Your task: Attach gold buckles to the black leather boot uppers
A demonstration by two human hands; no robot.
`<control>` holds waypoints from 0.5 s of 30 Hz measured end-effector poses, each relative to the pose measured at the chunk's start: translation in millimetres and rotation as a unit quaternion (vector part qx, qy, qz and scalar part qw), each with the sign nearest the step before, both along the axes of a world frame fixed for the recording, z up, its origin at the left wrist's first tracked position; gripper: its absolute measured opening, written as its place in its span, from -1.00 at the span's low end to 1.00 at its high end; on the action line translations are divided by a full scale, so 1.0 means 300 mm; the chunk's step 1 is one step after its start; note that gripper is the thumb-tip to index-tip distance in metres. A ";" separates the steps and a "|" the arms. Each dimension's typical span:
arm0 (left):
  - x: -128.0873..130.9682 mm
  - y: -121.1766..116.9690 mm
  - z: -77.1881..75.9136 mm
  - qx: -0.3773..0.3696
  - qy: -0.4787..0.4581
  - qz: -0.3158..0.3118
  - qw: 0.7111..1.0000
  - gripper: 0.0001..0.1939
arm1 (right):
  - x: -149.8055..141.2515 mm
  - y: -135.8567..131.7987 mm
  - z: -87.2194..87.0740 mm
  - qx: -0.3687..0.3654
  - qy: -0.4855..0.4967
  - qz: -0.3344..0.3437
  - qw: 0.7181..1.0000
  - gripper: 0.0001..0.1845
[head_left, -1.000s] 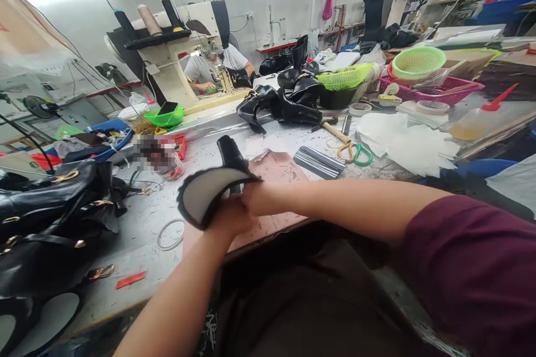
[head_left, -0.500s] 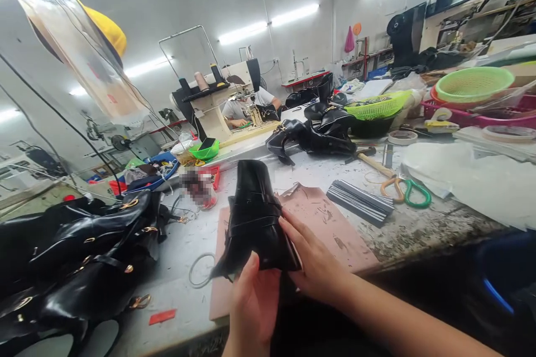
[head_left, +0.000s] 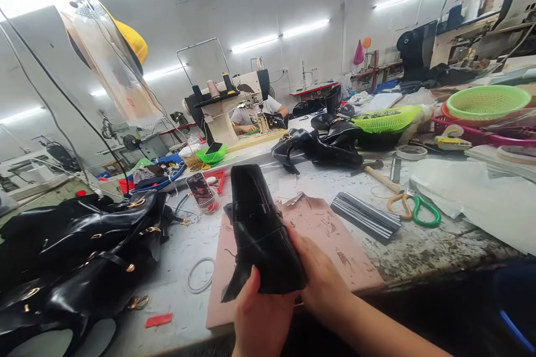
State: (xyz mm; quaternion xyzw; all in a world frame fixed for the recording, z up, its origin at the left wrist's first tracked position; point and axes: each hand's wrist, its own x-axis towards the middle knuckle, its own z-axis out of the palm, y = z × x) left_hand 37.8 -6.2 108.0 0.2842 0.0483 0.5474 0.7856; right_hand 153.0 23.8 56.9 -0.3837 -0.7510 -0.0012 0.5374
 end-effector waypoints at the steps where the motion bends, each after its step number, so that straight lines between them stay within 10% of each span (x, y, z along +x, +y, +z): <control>1: 0.002 0.002 0.007 0.000 0.005 0.017 1.000 -0.69 | -0.002 -0.003 0.007 -0.003 -0.004 -0.013 1.000 -0.19; 8: 0.034 -0.032 0.047 -0.058 0.034 0.126 0.990 -0.71 | 0.024 -0.026 0.078 0.081 0.034 -0.069 0.994 -0.31; 15: -0.002 -0.042 0.008 0.001 -0.012 -0.025 1.000 -0.54 | 0.049 -0.025 0.093 0.103 0.057 -0.024 0.993 -0.31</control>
